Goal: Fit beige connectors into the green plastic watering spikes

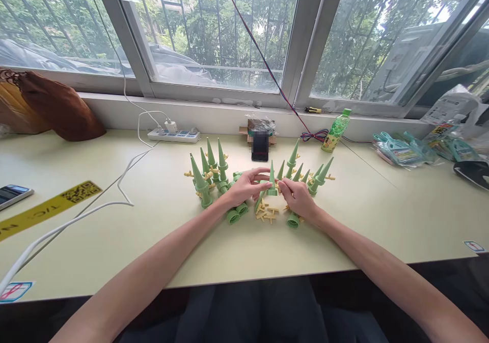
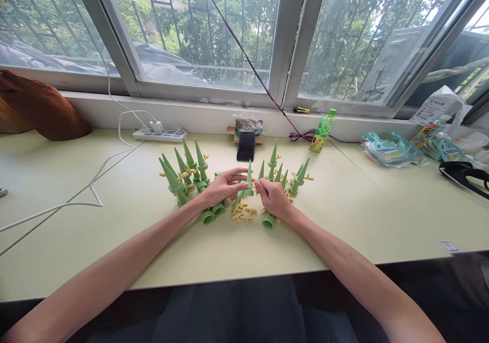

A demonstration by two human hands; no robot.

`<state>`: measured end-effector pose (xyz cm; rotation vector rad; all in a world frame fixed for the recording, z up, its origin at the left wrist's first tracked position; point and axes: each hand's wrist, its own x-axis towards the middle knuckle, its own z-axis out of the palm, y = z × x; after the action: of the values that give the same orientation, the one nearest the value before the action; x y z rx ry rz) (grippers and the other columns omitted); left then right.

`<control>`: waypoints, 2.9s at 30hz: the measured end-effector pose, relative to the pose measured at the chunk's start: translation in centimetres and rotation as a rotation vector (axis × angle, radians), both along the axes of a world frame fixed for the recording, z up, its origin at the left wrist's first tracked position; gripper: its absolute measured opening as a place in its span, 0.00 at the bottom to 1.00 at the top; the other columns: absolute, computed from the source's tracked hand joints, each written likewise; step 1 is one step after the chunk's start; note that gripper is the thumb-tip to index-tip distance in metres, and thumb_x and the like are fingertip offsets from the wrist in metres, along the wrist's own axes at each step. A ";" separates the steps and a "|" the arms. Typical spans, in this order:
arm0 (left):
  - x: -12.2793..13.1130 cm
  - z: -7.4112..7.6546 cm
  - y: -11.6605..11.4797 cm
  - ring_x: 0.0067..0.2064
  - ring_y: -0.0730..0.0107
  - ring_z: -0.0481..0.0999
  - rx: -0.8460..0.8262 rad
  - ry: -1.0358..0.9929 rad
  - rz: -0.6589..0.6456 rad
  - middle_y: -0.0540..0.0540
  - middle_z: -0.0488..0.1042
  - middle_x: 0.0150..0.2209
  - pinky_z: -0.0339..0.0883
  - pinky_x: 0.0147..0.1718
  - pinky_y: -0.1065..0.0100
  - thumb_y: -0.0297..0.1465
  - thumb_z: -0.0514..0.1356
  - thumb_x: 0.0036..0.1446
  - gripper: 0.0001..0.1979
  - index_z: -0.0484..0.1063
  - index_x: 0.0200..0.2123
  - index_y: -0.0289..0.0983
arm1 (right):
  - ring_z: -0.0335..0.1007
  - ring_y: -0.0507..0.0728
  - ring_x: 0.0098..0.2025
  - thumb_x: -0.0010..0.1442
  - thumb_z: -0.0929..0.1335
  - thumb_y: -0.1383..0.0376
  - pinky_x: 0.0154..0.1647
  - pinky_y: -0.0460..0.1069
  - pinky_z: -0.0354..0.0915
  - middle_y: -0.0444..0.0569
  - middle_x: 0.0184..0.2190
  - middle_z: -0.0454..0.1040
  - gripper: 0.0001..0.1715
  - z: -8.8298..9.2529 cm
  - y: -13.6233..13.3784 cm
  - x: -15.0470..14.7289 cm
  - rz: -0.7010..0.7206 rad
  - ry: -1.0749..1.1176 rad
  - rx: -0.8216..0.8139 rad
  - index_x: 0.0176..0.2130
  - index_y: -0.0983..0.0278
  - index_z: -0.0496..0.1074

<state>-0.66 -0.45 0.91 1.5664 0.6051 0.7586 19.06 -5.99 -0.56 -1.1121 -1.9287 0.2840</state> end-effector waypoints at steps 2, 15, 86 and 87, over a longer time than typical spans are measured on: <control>0.0 -0.1 0.0 0.18 0.88 0.63 0.011 -0.012 -0.018 0.35 0.74 0.52 0.64 0.17 0.76 0.39 0.67 0.52 0.29 0.68 0.56 0.35 | 0.52 0.49 0.19 0.70 0.57 0.55 0.22 0.47 0.52 0.40 0.18 0.57 0.24 -0.1 0.1 0.0 -0.002 -0.014 0.000 0.24 0.61 0.56; 0.2 0.1 -0.1 0.19 0.84 0.61 0.048 -0.035 -0.018 0.46 0.76 0.29 0.61 0.18 0.75 0.39 0.68 0.50 0.25 0.76 0.49 0.32 | 0.51 0.50 0.18 0.70 0.57 0.54 0.22 0.47 0.52 0.40 0.16 0.58 0.25 0.0 0.1 -0.2 -0.009 -0.019 -0.012 0.25 0.62 0.61; 0.3 0.2 -0.5 0.21 0.85 0.56 0.077 0.104 -0.058 0.52 0.66 0.30 0.48 0.16 0.76 0.43 0.65 0.53 0.18 0.64 0.31 0.36 | 0.51 0.49 0.19 0.70 0.58 0.54 0.21 0.46 0.51 0.40 0.17 0.58 0.23 -0.1 0.0 -0.3 -0.121 0.059 0.029 0.26 0.62 0.58; 0.3 0.2 -0.5 0.21 0.85 0.56 0.081 0.101 -0.057 0.53 0.65 0.30 0.48 0.16 0.76 0.43 0.65 0.52 0.18 0.64 0.30 0.35 | 0.51 0.49 0.19 0.70 0.57 0.54 0.21 0.46 0.51 0.40 0.17 0.58 0.23 -0.1 0.1 -0.3 -0.123 0.054 0.026 0.26 0.62 0.57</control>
<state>-0.38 -0.93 1.11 1.6979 0.6067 0.6715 18.75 -5.92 -0.69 -1.1889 -1.8034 0.2181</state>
